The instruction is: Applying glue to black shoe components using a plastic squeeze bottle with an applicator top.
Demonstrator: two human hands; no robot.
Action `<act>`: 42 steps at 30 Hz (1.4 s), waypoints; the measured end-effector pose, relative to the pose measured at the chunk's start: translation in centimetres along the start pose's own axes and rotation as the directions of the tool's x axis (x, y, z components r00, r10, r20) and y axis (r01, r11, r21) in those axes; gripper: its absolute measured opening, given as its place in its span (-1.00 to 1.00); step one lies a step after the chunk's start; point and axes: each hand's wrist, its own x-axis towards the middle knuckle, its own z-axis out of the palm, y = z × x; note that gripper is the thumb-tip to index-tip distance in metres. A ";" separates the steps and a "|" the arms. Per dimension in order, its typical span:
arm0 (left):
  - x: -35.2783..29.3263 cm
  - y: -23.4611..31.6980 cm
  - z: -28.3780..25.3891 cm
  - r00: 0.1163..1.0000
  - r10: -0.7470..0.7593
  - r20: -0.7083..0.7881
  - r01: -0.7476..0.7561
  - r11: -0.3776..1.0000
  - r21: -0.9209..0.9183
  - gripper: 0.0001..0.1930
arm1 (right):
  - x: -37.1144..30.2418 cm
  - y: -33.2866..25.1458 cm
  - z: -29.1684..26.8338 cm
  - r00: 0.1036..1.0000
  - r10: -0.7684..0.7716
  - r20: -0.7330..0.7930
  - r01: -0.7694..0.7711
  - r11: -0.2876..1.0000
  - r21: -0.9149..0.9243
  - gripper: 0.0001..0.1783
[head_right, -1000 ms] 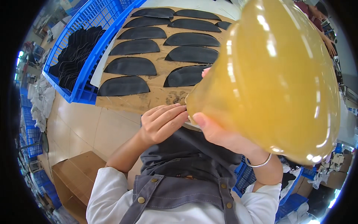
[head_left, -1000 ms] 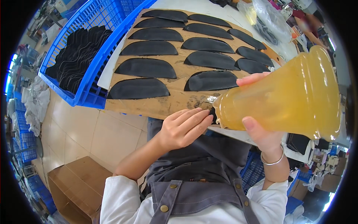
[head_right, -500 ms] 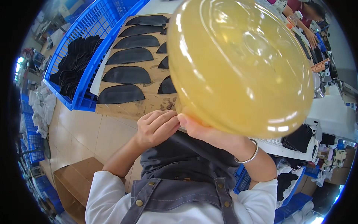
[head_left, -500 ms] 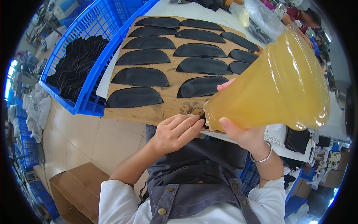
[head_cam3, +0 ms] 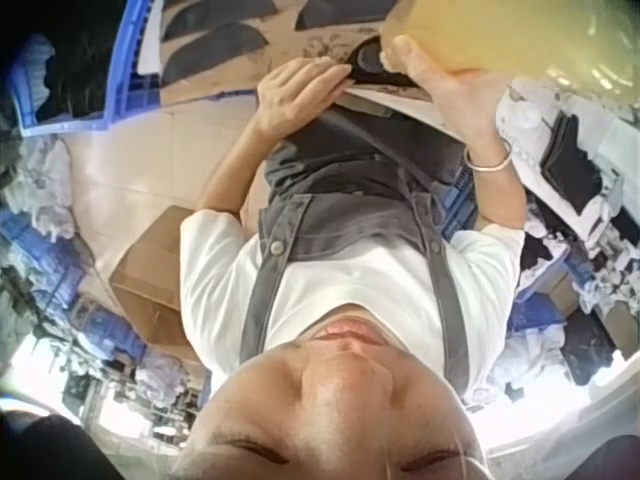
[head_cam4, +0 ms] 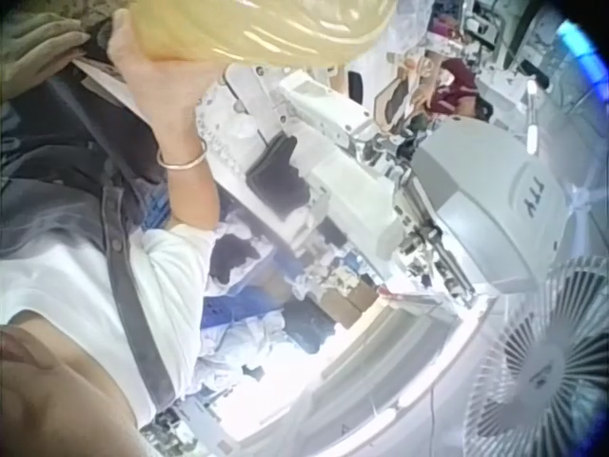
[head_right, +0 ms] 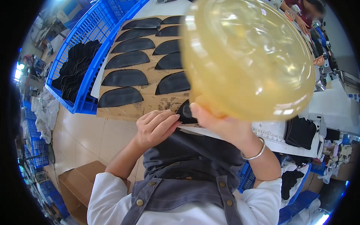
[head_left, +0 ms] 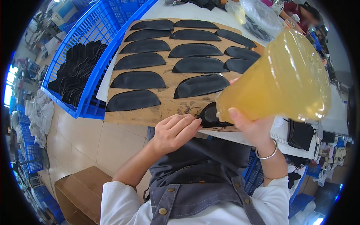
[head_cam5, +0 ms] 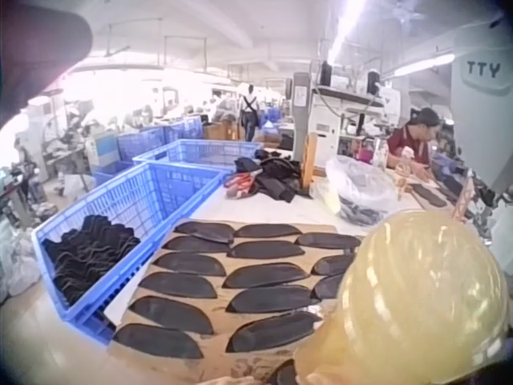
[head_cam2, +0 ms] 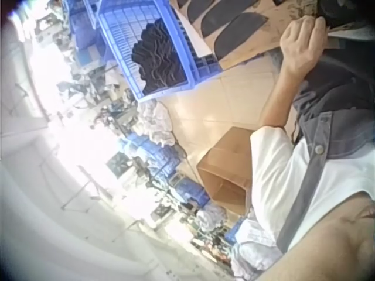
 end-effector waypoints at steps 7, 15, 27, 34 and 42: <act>-0.2 -0.1 0.0 1.000 0.003 -0.019 -0.003 1.000 0.015 -0.75 | -2.0 0.5 -4.4 0.983 0.057 -0.176 -0.091 0.978 -0.187 -0.42; 0.4 0.0 0.2 0.998 0.018 -0.053 -0.020 0.999 -0.040 -0.73 | -2.3 -0.4 -3.1 0.945 -0.213 -0.250 0.239 0.968 0.077 -0.35; 0.3 0.3 -0.5 1.000 -0.009 0.020 0.009 1.000 -0.004 -0.74 | -3.7 -0.8 -2.6 0.998 -0.035 -0.058 0.010 0.925 -0.381 -0.30; 1.9 1.2 -1.3 0.973 -0.199 0.119 0.215 0.966 -0.142 -0.72 | -6.2 3.1 -6.6 0.698 0.041 -0.714 0.393 0.812 0.431 -0.33; 8.2 3.3 -1.2 0.959 -0.092 0.270 0.100 0.995 -0.015 -0.55 | -10.5 5.6 -9.3 0.926 0.218 -0.306 0.309 0.024 0.951 -0.26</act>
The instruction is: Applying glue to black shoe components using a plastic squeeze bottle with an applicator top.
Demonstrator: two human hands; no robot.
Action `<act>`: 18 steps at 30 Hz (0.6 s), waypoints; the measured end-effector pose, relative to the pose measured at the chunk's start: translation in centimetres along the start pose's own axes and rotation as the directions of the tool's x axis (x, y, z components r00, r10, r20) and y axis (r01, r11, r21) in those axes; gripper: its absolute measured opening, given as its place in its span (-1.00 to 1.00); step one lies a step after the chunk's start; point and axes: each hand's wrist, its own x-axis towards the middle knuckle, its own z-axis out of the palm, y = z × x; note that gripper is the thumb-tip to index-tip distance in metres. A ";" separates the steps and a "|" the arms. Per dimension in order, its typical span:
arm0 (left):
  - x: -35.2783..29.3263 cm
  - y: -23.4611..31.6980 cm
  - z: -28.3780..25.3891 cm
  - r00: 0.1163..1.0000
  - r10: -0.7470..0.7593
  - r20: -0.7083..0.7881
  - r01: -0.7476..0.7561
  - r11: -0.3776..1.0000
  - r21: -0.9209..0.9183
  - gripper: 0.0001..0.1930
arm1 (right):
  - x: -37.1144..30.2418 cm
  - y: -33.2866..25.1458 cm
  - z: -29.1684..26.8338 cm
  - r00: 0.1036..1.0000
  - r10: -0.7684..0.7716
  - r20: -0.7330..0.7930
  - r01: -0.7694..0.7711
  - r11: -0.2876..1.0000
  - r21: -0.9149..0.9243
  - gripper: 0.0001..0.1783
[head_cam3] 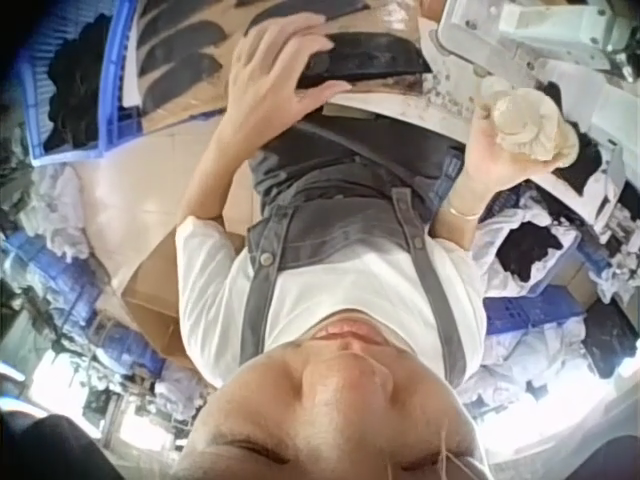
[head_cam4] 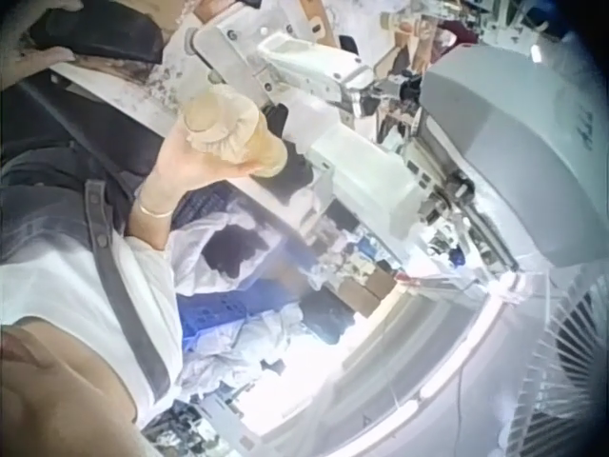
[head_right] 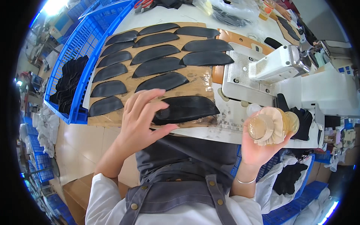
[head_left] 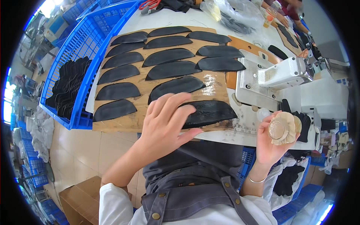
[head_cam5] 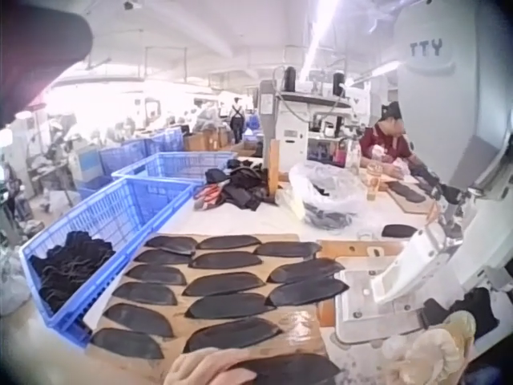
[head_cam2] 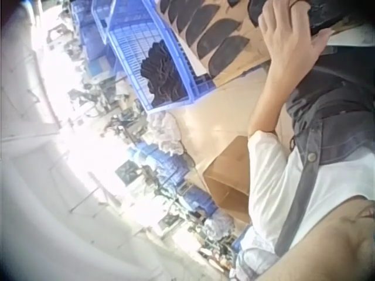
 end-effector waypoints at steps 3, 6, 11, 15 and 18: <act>2.1 0.8 1.0 0.993 0.064 0.096 -0.059 0.997 -0.058 -0.46 | -0.5 0.0 1.1 0.991 -0.052 -0.124 0.063 0.994 0.086 -0.25; 3.9 1.9 2.7 0.975 0.054 0.218 -0.042 0.997 -0.060 -0.44 | -0.9 0.5 2.2 0.991 -0.047 -0.127 0.064 0.989 0.133 -0.24; 5.3 2.1 4.4 0.946 0.091 0.312 -0.086 0.996 -0.027 -0.41 | -1.3 2.1 2.0 0.998 0.021 -0.062 -0.017 0.998 0.054 -0.24; 5.5 2.2 3.4 0.945 0.052 0.324 -0.059 0.998 0.014 -0.33 | -0.4 2.4 0.1 0.987 -0.065 -0.146 0.063 0.998 -0.017 -0.24; 6.2 2.3 -0.3 0.973 -0.017 0.231 -0.009 0.994 0.110 -0.22 | 0.7 1.5 -2.1 0.920 -0.291 -0.263 0.257 0.953 -0.159 -0.24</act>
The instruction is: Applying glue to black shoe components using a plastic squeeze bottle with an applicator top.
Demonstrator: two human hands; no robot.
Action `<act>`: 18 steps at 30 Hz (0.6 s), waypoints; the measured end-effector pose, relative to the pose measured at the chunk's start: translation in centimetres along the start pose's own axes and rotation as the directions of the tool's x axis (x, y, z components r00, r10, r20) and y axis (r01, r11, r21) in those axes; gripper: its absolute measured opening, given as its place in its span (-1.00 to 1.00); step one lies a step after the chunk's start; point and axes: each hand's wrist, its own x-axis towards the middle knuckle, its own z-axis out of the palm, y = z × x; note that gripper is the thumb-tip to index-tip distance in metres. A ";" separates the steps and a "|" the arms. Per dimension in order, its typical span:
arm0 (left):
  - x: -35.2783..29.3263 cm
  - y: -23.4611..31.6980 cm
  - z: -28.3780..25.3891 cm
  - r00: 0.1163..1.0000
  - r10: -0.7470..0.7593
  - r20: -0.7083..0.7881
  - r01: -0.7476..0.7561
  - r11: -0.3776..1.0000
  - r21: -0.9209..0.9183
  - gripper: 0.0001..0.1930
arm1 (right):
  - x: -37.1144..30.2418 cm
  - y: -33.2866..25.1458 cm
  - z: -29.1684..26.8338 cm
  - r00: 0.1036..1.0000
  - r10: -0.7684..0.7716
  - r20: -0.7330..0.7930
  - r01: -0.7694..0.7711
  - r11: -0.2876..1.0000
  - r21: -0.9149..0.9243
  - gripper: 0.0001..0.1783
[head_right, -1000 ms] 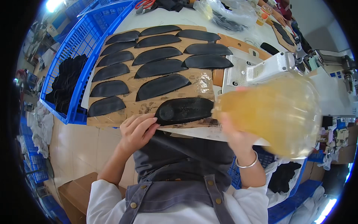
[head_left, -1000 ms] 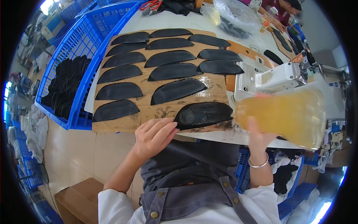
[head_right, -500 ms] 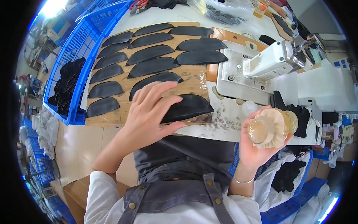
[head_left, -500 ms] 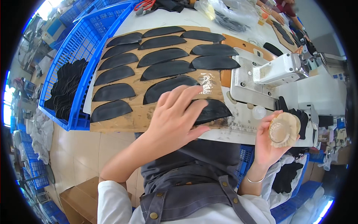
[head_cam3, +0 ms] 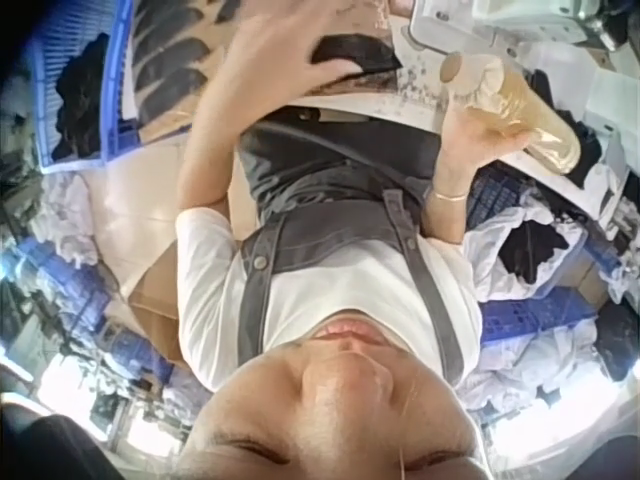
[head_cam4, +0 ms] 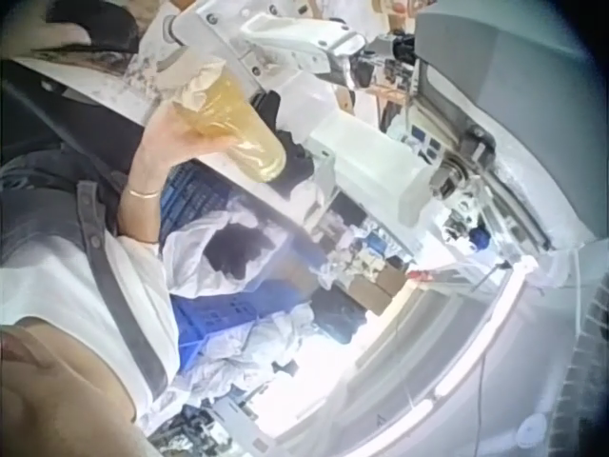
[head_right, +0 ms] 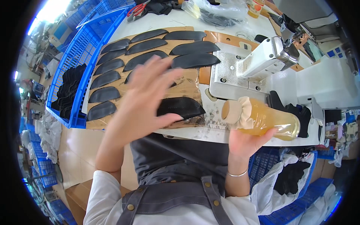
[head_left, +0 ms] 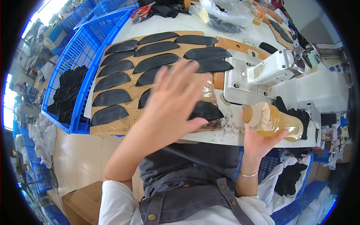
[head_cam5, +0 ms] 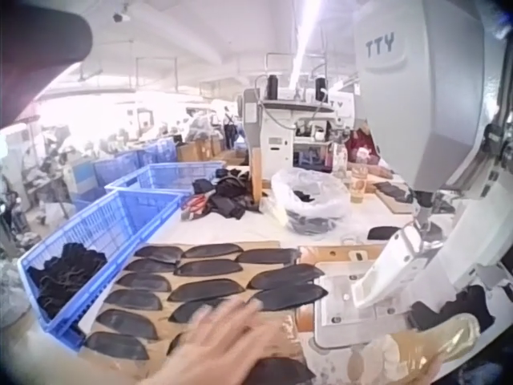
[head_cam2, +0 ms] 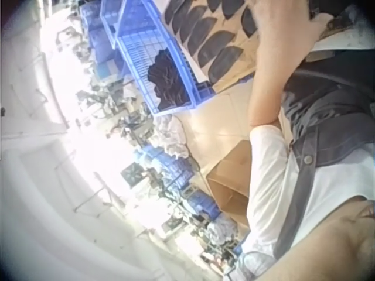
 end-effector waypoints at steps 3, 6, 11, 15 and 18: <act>-1.3 -1.1 -3.6 0.840 -0.206 -0.501 0.097 0.967 -0.235 -0.36 | 1.0 -1.0 -0.7 0.985 -0.173 -0.002 0.172 0.981 -0.094 -0.26; -3.6 -2.7 -3.9 0.571 -0.244 -0.784 0.239 0.963 -0.125 -0.65 | 1.1 -1.1 -0.7 0.979 -0.202 0.028 0.203 0.975 -0.088 -0.26; -1.8 0.2 1.9 0.970 0.044 -0.237 -0.081 0.985 -0.150 -0.70 | 0.0 -0.8 0.7 0.999 -0.043 0.016 0.042 0.997 0.069 -0.25; 0.2 2.3 5.3 0.995 0.032 -0.090 -0.044 0.989 -0.140 -0.69 | -1.1 -0.6 0.6 0.993 0.084 0.087 -0.090 0.994 0.067 -0.27; 1.0 2.5 5.6 0.998 0.023 -0.051 -0.029 0.991 -0.131 -0.71 | -1.5 -0.7 0.8 0.974 0.121 0.193 -0.136 0.988 0.067 -0.27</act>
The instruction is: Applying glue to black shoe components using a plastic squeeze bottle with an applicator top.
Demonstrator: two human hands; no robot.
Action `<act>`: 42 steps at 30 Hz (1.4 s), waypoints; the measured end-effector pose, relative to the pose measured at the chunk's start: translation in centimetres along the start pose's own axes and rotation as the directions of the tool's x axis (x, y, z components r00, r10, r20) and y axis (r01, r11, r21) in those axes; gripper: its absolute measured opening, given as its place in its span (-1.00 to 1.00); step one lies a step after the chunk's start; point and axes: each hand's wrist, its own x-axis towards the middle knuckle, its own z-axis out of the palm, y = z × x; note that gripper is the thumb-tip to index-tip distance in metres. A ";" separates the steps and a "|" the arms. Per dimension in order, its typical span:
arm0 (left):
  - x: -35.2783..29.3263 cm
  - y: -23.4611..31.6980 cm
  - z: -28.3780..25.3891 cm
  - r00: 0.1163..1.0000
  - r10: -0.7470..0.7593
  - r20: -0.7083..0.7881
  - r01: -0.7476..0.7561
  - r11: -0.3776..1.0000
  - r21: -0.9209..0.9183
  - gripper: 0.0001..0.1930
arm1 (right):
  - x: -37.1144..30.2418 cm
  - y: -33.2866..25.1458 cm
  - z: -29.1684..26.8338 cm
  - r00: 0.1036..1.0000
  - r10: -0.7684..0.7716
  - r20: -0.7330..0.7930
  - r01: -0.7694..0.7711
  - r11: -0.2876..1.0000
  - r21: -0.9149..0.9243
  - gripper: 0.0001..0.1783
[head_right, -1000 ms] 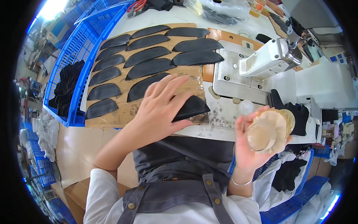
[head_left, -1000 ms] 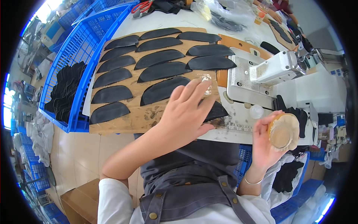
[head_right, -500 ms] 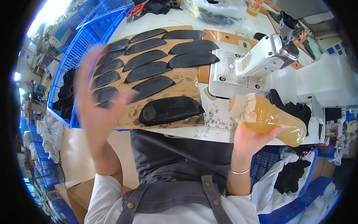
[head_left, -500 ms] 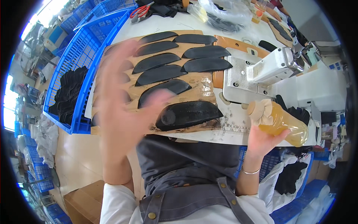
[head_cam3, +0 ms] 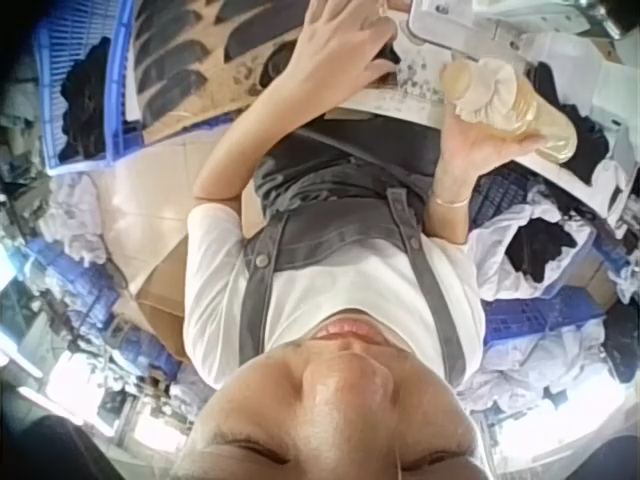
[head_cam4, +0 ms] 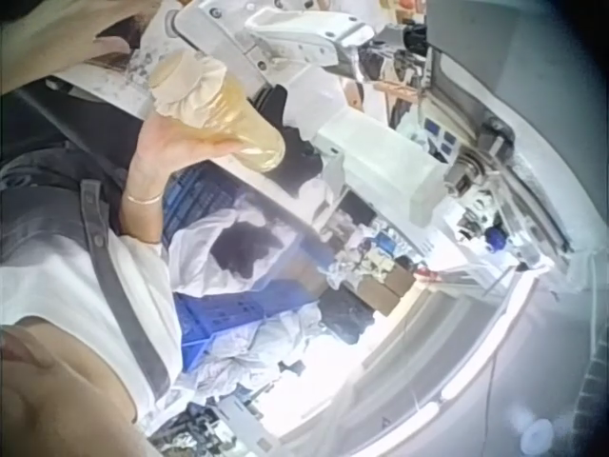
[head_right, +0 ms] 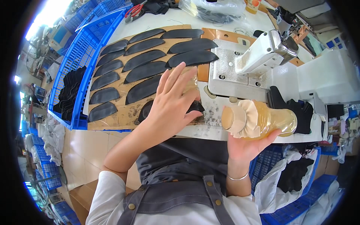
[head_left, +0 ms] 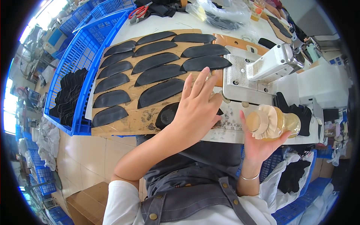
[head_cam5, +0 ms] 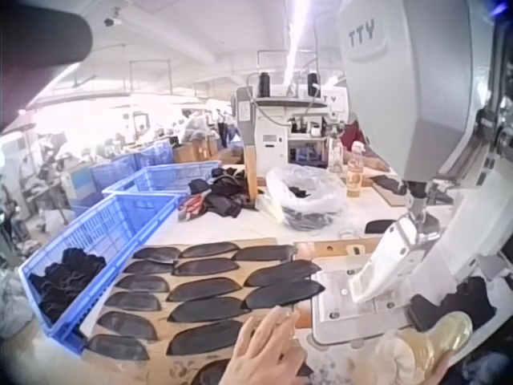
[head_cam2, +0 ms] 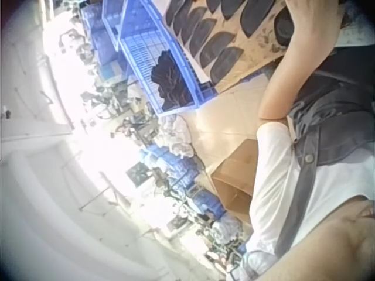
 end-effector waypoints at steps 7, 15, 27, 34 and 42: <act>0.1 -1.0 -0.3 0.999 -0.011 -0.043 0.012 1.000 0.009 -0.82 | -0.4 0.8 1.6 0.995 0.092 0.038 -0.095 0.993 0.074 -0.24; -1.1 -2.5 -2.2 0.977 -0.176 -0.117 0.132 0.941 -0.312 -0.89 | -0.3 4.6 1.8 0.969 0.139 -0.203 -0.129 0.990 0.063 -0.25; -5.6 -7.3 -8.6 0.793 -0.608 -0.031 0.281 0.412 -0.867 -0.88 | -0.2 3.8 1.2 0.976 0.218 0.008 -0.218 0.969 0.118 -0.19; -4.6 -4.6 -6.7 0.904 -0.308 -0.297 0.080 0.804 -0.589 -0.87 | 0.1 3.9 1.3 0.952 0.277 0.130 -0.283 0.959 0.028 -0.29; -7.0 -9.5 -13.0 0.677 -0.626 -0.387 -0.082 0.459 -0.885 -0.92 | -0.1 3.6 1.3 0.977 0.215 -0.008 -0.215 0.976 0.029 -0.22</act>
